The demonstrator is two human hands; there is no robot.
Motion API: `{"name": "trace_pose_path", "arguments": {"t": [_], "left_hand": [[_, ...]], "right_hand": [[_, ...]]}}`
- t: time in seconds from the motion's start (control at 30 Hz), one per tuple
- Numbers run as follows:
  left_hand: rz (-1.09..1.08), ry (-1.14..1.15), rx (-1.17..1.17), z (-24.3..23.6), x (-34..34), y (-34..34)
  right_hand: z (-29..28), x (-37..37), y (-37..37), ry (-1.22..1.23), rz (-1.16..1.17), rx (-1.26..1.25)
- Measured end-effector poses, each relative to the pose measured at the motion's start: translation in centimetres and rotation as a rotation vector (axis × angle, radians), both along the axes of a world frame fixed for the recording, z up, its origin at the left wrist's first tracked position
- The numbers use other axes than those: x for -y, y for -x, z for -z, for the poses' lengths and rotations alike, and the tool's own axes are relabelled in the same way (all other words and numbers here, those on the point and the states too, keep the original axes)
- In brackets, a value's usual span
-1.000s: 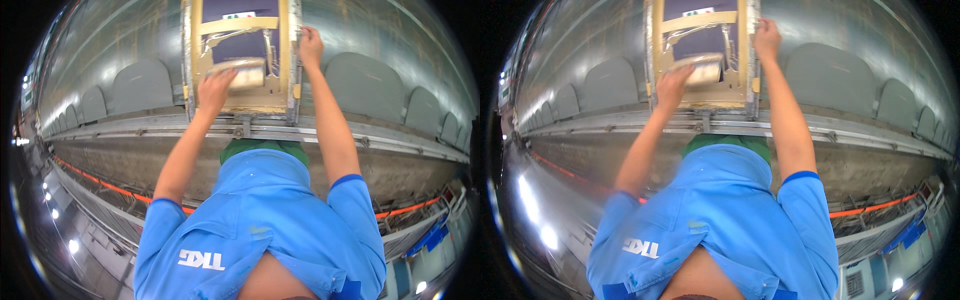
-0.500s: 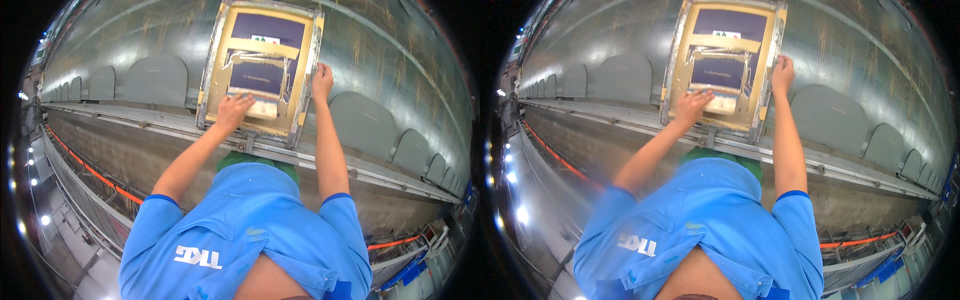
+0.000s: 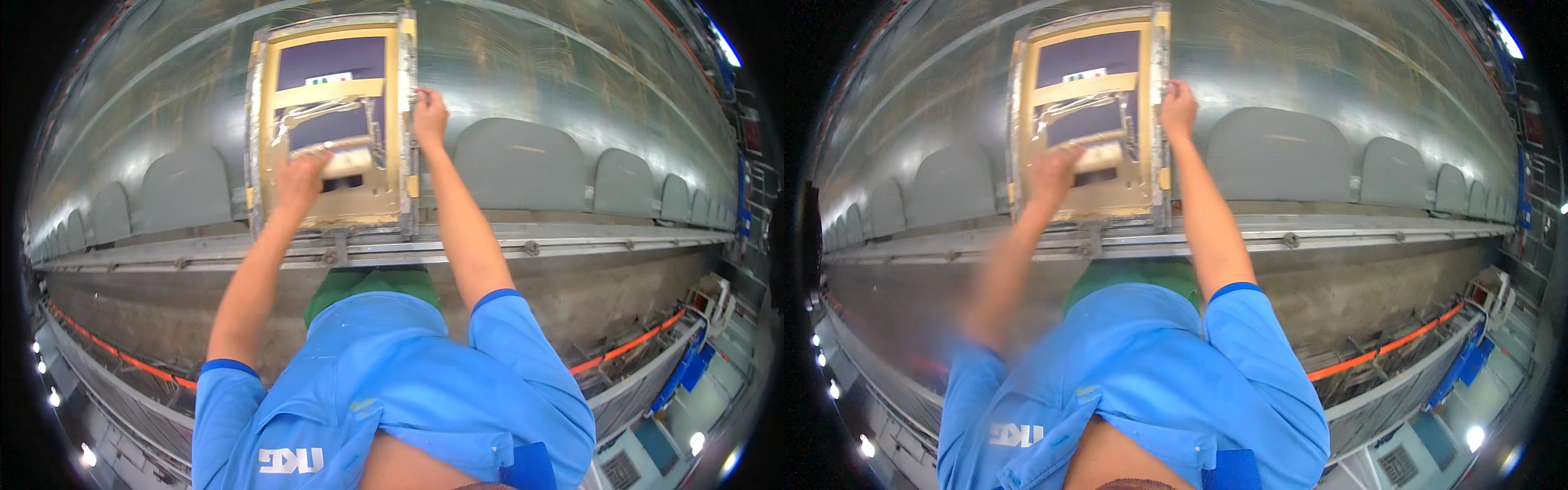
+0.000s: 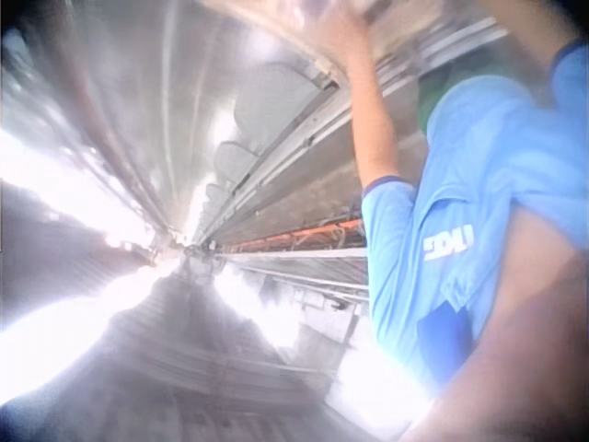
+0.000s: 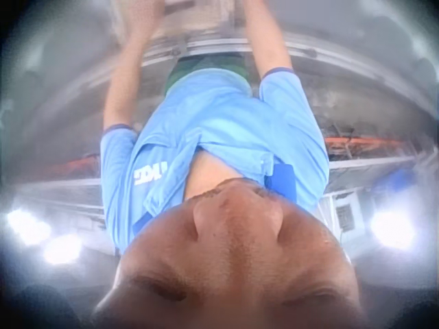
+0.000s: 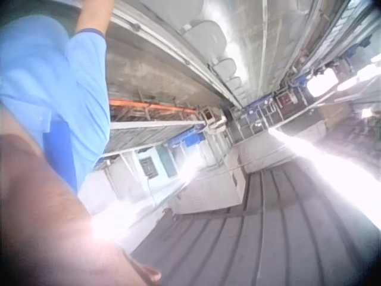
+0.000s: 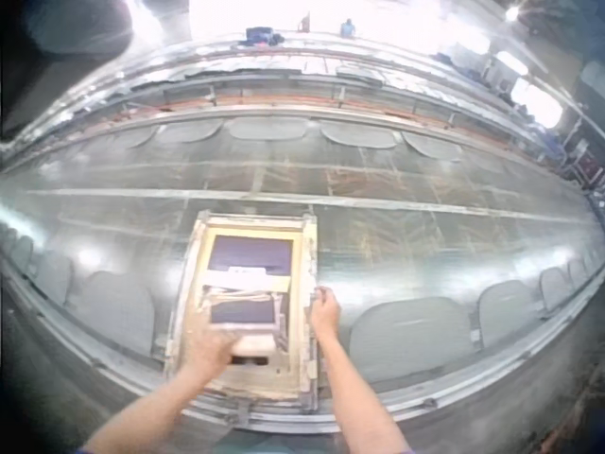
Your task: The person performs screen printing on a garment moving along a conveyor belt. They use a squeegee to pull ink across a screen frame, then lift the frame to reveal the printed design. The person occasionally moves to a side station to reload ink onto the squeegee before returning to the conveyor to continue printing.
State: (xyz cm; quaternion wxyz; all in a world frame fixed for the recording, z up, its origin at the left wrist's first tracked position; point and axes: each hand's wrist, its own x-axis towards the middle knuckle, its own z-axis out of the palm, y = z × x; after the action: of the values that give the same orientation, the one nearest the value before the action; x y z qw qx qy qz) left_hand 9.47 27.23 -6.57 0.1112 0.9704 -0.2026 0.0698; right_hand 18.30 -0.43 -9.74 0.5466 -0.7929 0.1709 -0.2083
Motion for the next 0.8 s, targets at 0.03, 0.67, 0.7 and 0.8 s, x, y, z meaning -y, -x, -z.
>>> {"name": "trace_pose_path", "arguments": {"t": [0.03,0.67,0.7,0.8], "left_hand": [[0.051,0.070,0.101,1.3,0.7,1.9],[-0.054,0.150,-0.071,-2.0,-8.0,12.1],[-0.039,0.134,-0.040,-2.0,-8.3,11.7],[-0.028,0.128,-0.027,-2.0,-7.9,11.5]], "right_hand": [[0.8,1.1,-0.8,0.033,-0.005,0.049],[-3.0,-6.9,4.4,0.149,-0.008,0.094],[-3.1,-7.0,4.5,0.142,-0.017,0.038],[-3.0,-6.6,4.5,0.098,-0.008,0.073]]}}
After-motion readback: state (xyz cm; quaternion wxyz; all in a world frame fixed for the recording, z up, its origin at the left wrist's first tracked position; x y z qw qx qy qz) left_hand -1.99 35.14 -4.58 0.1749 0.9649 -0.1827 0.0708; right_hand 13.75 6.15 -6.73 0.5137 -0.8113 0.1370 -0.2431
